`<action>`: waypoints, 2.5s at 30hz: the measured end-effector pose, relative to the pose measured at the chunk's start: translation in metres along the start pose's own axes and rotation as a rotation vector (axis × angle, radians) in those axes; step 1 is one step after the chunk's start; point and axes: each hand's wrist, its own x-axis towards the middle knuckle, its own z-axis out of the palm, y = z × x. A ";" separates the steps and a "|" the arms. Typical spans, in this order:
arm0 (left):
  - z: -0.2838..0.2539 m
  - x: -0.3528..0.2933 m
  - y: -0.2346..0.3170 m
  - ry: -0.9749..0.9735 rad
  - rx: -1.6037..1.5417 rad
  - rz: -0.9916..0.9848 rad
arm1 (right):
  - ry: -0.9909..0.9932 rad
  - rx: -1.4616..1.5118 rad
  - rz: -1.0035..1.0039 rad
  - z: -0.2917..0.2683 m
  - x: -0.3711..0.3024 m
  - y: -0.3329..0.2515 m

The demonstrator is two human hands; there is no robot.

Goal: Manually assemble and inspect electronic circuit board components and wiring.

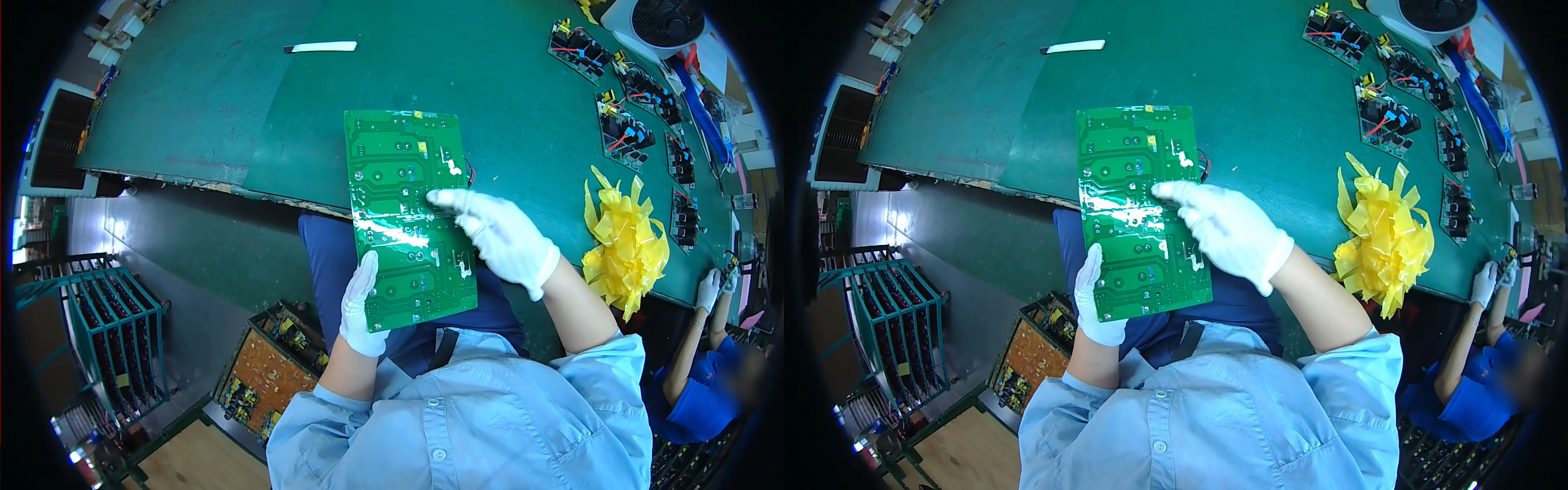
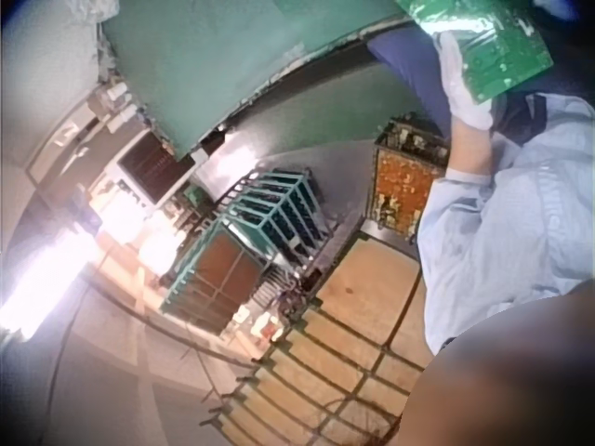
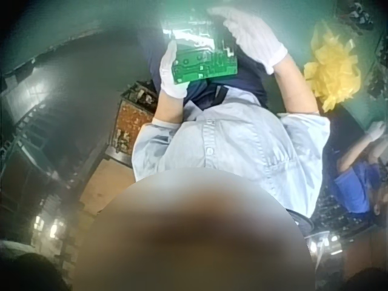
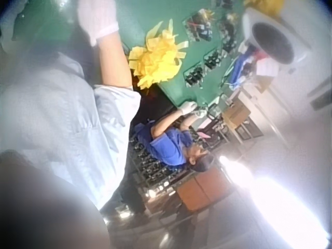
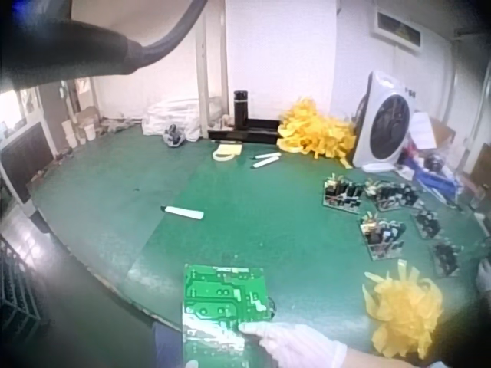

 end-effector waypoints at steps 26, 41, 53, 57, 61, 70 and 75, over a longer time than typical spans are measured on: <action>0.000 0.001 -0.004 0.026 0.033 0.013 | 0.164 -0.602 0.026 -0.001 0.032 0.013; -0.003 -0.001 -0.003 -0.005 0.191 0.023 | 0.032 -0.605 -0.048 -0.011 0.040 0.025; 0.003 0.000 -0.001 0.032 0.146 0.016 | -0.028 -0.670 -0.061 -0.012 0.047 0.032; 0.004 0.000 0.001 -0.097 0.136 0.052 | -0.011 -0.206 0.107 -0.026 0.057 0.026; 0.010 0.000 0.002 -0.016 0.099 0.009 | 0.187 -0.286 -0.015 -0.022 0.069 0.039; 0.007 0.003 0.005 -0.020 0.114 -0.023 | 0.034 -0.566 0.096 -0.018 0.073 0.030; 0.010 0.002 0.005 -0.005 0.129 -0.009 | 0.017 -0.593 0.240 -0.017 0.071 0.015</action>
